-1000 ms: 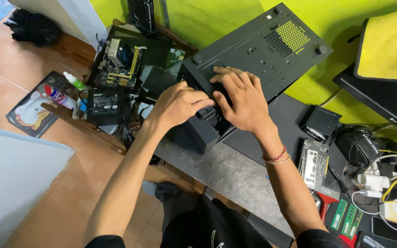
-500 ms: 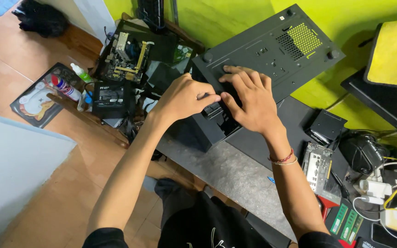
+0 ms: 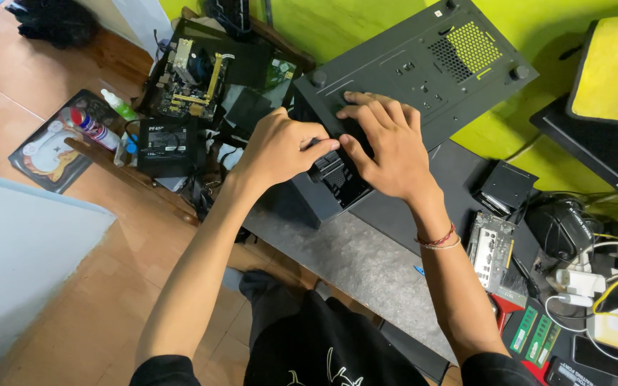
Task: Assembling a computer by installing an SSD and adjusting the case panels
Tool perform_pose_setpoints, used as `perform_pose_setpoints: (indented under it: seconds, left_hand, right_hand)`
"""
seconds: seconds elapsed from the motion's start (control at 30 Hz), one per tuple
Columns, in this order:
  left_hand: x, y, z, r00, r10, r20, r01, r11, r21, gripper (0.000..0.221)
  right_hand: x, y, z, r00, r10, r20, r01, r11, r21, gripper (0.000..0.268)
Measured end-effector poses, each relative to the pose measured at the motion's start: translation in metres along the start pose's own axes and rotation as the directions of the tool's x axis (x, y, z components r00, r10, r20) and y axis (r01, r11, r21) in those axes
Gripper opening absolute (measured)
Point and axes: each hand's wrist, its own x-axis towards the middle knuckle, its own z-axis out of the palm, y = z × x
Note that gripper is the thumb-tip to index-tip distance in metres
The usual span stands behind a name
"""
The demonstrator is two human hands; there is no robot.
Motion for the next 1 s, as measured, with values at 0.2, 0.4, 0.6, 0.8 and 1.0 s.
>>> perform_pose_setpoints:
  seconds: [0.2,0.4,0.6,0.8,1.0]
  left_hand:
    - [-0.002,0.002,0.003,0.999,-0.029,-0.026,0.031,0.996,0.088,0.02]
    - [-0.004,0.003,0.001,0.99,-0.143,0.008,0.139,0.973,0.185,0.045]
    - [-0.007,0.013,-0.003,0.979,-0.203,0.029,0.194,0.962,0.193,0.049]
    - [-0.012,0.012,-0.007,0.99,-0.14,0.008,0.136,0.974,0.183,0.055]
    - [-0.022,0.01,-0.011,0.989,-0.15,-0.004,0.149,0.978,0.144,0.056]
  right_hand:
    - [0.0,0.001,0.002,1.0,-0.012,-0.027,0.011,1.0,-0.012,0.023]
    - [0.001,0.0,0.0,0.999,0.002,-0.035,-0.002,1.0,0.01,0.022]
    - [0.002,0.003,0.001,1.0,0.0,-0.023,0.0,1.0,0.008,0.023]
    - [0.001,0.003,0.001,1.0,-0.003,-0.021,0.003,1.0,-0.001,0.022]
    - [0.002,0.004,0.0,1.0,-0.004,-0.015,0.004,1.0,-0.006,0.022]
